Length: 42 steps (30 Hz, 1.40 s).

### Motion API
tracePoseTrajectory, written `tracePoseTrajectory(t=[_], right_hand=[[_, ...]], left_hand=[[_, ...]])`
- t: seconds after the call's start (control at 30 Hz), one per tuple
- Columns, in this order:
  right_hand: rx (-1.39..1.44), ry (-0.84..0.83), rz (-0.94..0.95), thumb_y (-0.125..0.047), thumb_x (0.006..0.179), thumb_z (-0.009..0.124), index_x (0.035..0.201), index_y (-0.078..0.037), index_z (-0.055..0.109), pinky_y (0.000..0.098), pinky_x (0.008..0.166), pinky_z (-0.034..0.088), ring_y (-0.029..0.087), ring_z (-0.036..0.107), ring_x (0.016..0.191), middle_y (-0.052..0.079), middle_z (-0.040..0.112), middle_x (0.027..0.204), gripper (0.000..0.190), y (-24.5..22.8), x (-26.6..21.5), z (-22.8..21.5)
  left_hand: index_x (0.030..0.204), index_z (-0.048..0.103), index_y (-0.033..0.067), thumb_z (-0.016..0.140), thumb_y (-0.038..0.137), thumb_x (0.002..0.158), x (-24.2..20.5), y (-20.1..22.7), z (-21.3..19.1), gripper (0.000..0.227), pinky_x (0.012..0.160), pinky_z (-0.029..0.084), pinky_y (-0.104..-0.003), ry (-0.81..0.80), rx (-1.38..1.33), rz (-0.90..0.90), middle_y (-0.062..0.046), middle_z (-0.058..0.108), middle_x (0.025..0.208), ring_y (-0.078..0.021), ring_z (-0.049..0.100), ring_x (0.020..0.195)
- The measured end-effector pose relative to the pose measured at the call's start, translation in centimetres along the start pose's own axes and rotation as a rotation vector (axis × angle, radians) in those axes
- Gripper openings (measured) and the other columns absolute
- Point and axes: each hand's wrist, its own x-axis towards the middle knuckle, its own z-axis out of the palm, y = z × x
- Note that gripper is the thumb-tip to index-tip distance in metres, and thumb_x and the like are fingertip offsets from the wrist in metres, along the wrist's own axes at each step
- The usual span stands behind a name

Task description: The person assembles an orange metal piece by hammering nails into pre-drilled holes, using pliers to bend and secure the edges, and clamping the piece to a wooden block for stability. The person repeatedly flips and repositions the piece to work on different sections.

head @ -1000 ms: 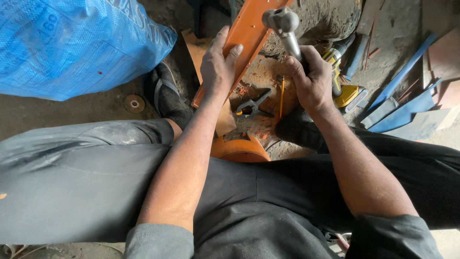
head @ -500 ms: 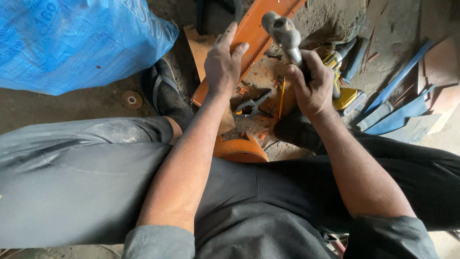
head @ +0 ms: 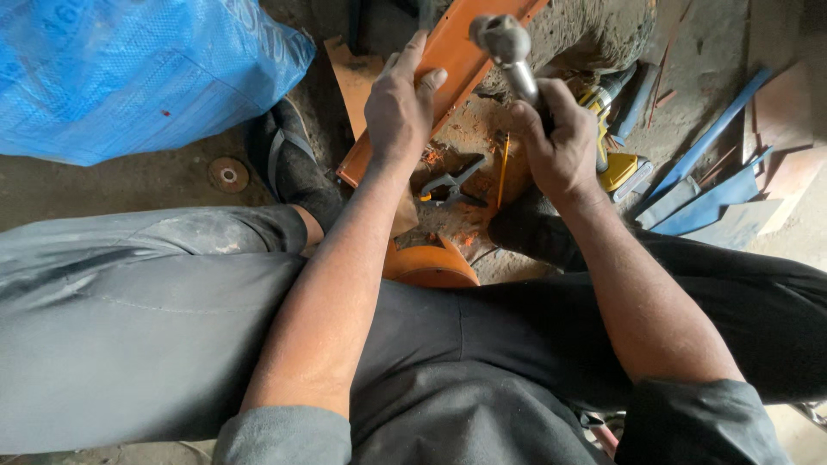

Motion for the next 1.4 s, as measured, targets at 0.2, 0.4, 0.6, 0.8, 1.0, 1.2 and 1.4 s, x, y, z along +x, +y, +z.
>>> tracePoseTrajectory(t=[0.2,0.4,0.6,0.8,1.0,1.2,1.4], right_hand=[[-0.111,-0.036,-0.016,-0.026,0.112,0.059,0.12,-0.003,0.06,0.0304,0.056,0.053,0.012,0.064,0.066,0.004,0.066,0.082,0.025,0.0,0.0,0.1],[0.067,0.01,-0.07,-0.024,0.114,0.06,0.121,-0.003,0.06,0.0307,0.064,0.058,0.014,0.066,0.074,0.006,0.067,0.088,0.023,0.4,0.5,-0.2],[-0.185,-0.053,0.026,-0.028,0.111,0.066,0.115,-0.002,0.063,0.0354,0.062,0.049,0.018,0.062,0.068,0.008,0.063,0.076,0.026,-0.4,0.7,-0.6],[-0.135,0.028,-0.218,-0.029,0.116,0.061,0.122,-0.003,0.059,0.0332,0.068,0.054,0.016,0.067,0.077,0.005,0.066,0.087,0.027,-0.4,0.6,-0.4],[-0.085,-0.04,0.046,-0.035,0.11,0.062,0.11,-0.006,0.061,0.0351,0.056,0.05,0.019,0.062,0.065,0.007,0.065,0.078,0.029,-0.2,0.9,-0.8],[-0.218,-0.07,0.016,-0.03,0.108,0.065,0.109,-0.001,0.06,0.0342,0.061,0.049,0.016,0.065,0.068,0.009,0.066,0.076,0.029,-0.8,1.5,-0.3],[0.019,0.029,-0.096,-0.029,0.112,0.061,0.119,-0.002,0.06,0.0335,0.065,0.052,0.014,0.064,0.073,0.007,0.067,0.083,0.028,-0.9,1.1,-0.7]], left_hand=[[0.149,0.053,0.0198,0.073,0.032,0.094,-0.1,-0.4,-0.2,0.059,0.086,0.062,-0.031,-0.01,0.08,-0.014,-0.004,0.073,0.124,-0.0194,0.074,0.103],[0.147,0.055,0.0198,0.078,0.035,0.095,0.0,-0.2,-0.1,0.059,0.089,0.06,-0.035,0.167,0.177,0.18,-0.01,0.069,0.13,-0.0287,0.069,0.116],[0.147,0.053,0.0269,0.066,0.036,0.095,0.2,0.2,-0.3,0.055,0.084,0.062,-0.032,-0.122,0.063,-0.205,-0.002,0.066,0.141,-0.0179,0.075,0.11],[0.143,0.06,0.0166,0.075,0.035,0.092,0.1,-0.5,0.0,0.056,0.093,0.056,-0.038,0.178,0.214,0.147,-0.009,0.07,0.131,-0.0289,0.067,0.118],[0.145,0.056,0.0181,0.071,0.033,0.095,0.2,0.8,-0.3,0.055,0.089,0.062,-0.032,-0.044,0.046,-0.102,-0.006,0.07,0.131,-0.018,0.074,0.107],[0.142,0.059,0.0164,0.076,0.027,0.092,0.3,0.8,-0.9,0.054,0.089,0.061,-0.034,0.039,0.057,0.022,-0.007,0.073,0.128,-0.0218,0.074,0.108],[0.141,0.059,0.0114,0.079,0.027,0.092,-0.1,0.1,-0.6,0.055,0.092,0.058,-0.038,0.114,0.11,0.123,-0.014,0.069,0.13,-0.0292,0.07,0.114]])
